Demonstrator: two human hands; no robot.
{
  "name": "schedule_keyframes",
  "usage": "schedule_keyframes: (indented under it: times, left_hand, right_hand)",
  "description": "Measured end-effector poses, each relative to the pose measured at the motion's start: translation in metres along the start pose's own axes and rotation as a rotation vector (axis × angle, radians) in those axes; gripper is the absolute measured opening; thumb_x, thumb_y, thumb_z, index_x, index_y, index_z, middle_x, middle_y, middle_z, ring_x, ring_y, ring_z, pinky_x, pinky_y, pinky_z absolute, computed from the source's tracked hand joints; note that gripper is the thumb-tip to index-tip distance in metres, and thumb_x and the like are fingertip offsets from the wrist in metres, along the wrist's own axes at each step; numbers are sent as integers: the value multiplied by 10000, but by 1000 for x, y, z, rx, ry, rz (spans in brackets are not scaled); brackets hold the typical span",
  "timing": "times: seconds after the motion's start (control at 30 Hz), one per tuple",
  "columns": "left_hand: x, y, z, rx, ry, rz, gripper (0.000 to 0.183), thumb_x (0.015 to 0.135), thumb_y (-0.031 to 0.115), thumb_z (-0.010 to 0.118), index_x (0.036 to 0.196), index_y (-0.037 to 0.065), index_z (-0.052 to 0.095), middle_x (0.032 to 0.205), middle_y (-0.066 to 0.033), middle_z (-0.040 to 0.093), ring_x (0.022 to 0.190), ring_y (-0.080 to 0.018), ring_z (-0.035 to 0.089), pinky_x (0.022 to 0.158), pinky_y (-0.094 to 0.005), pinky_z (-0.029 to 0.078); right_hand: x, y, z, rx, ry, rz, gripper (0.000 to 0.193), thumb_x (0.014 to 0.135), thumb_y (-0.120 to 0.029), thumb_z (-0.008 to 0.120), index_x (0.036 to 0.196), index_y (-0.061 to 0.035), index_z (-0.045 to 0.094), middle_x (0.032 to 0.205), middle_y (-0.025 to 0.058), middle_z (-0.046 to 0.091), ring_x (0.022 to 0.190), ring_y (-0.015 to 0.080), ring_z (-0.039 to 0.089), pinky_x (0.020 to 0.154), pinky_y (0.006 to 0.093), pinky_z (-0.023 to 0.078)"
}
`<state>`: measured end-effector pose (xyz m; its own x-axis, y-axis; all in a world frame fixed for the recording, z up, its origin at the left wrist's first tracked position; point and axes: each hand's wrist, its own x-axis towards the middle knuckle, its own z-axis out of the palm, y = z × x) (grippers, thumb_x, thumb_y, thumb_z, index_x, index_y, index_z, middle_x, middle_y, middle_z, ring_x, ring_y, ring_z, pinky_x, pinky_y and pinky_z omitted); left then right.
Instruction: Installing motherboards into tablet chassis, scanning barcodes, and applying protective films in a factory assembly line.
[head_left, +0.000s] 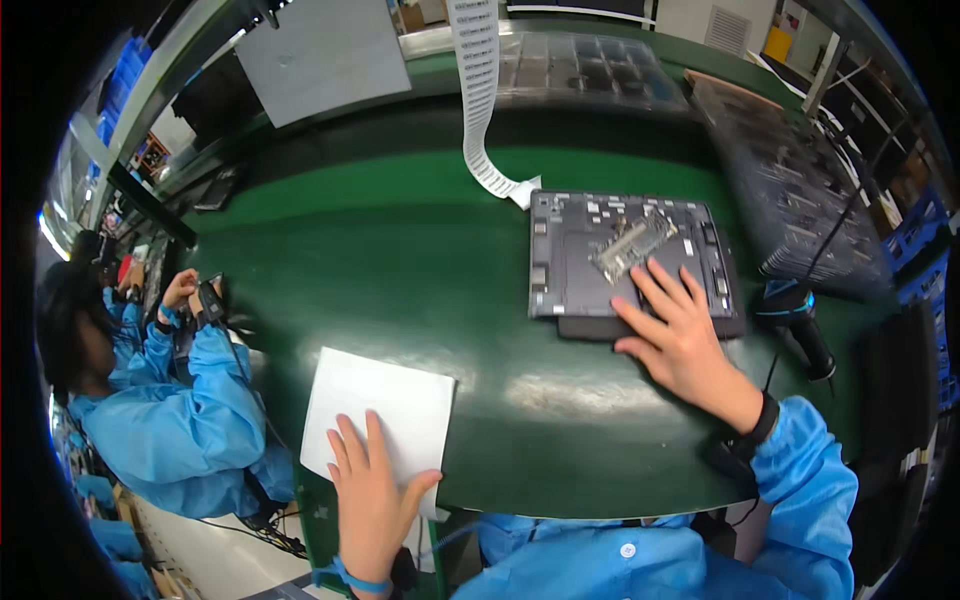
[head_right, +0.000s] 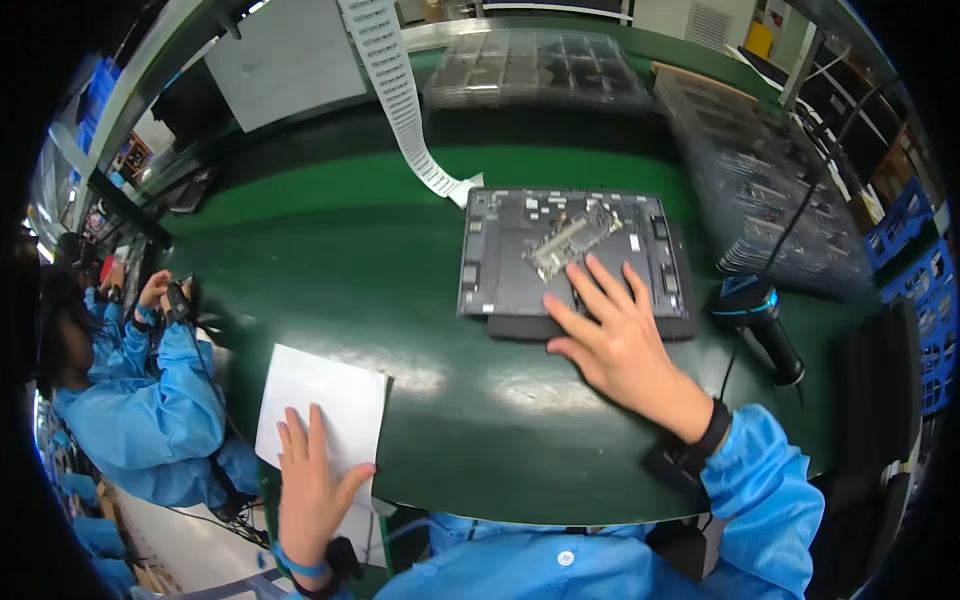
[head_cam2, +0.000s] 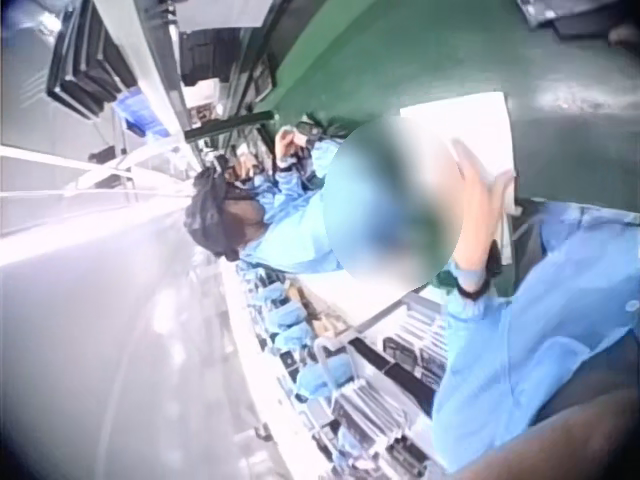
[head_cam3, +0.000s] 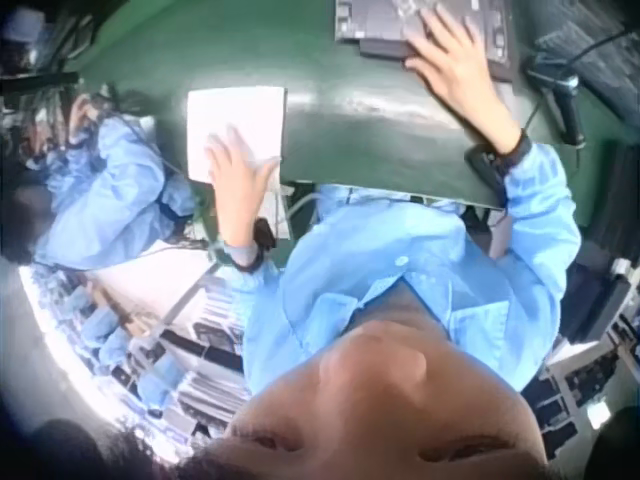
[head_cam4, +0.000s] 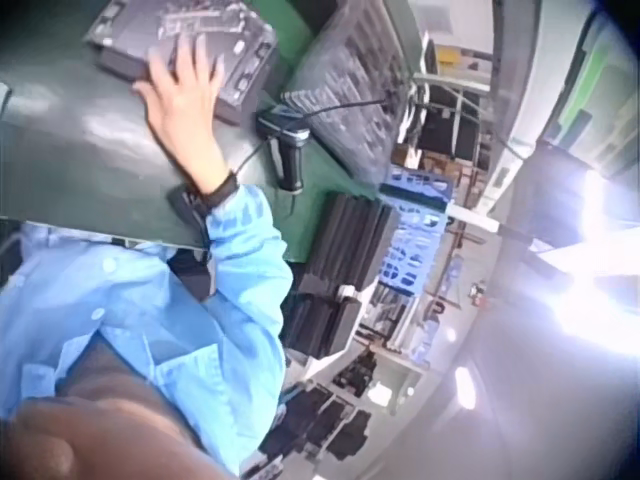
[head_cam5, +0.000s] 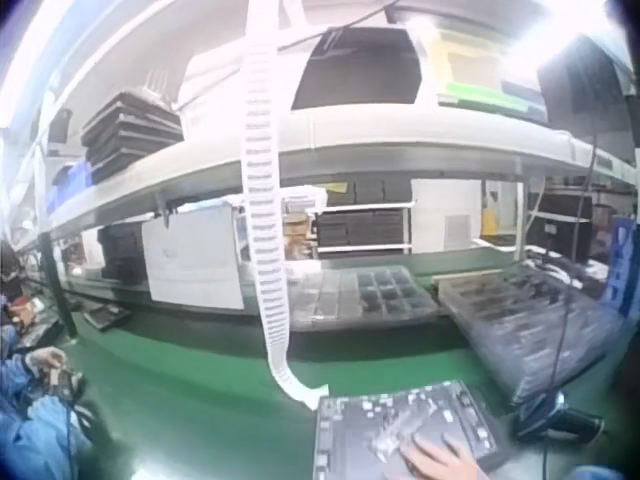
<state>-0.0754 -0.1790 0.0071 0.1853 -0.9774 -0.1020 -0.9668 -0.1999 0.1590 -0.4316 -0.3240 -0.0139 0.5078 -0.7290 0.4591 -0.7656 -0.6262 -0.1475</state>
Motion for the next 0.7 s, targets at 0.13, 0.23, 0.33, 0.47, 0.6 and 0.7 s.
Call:
schedule_keyframes:
  times: [0.13,0.23,0.33,0.47,0.6,0.7]
  left_hand:
    - [-39,-32,11,-283,147,93,934,774,274,822,1519,10,324,1603,-303,177,1457,-493,242,1132,-562,311]
    - [-55,0,0,-275,87,82,856,762,124,798,1493,3,369,1605,-282,197,1454,-475,266,1144,-516,317]
    - [-52,-10,48,-410,417,-68,624,797,-27,710,1387,3,509,1513,-274,369,1395,-485,368,1118,-513,355]
    - [-54,-44,75,-446,634,-75,569,762,-95,641,1317,20,586,1474,-276,405,1356,-454,424,1083,-504,389]
    - [-72,-108,102,-265,540,-292,464,719,-99,619,1165,15,680,1369,-241,514,1254,-416,503,1049,-470,420]
    - [-73,-123,113,226,364,-396,406,735,-56,641,1128,31,691,1332,-228,545,1190,-422,521,1018,-476,431]
  right_hand:
    - [60,42,34,-46,87,36,437,850,-312,745,1247,-141,679,1396,173,559,1359,373,459,1102,594,306]
    - [101,82,52,-85,126,154,419,877,-314,711,1256,-136,679,1358,166,594,1336,352,492,1107,630,286]
    - [131,122,68,-142,129,315,378,898,-245,685,1259,-134,680,1353,168,595,1344,361,481,1095,658,293]
    - [164,108,76,-236,339,270,372,807,-63,668,1177,-64,698,1200,202,635,1243,407,537,1051,629,371]
    - [187,35,106,287,445,74,309,763,-109,682,1047,11,714,1030,210,669,1014,369,623,933,426,504]
    - [206,33,116,379,177,252,318,782,-105,684,1072,23,706,1011,214,681,1026,386,601,916,446,492]
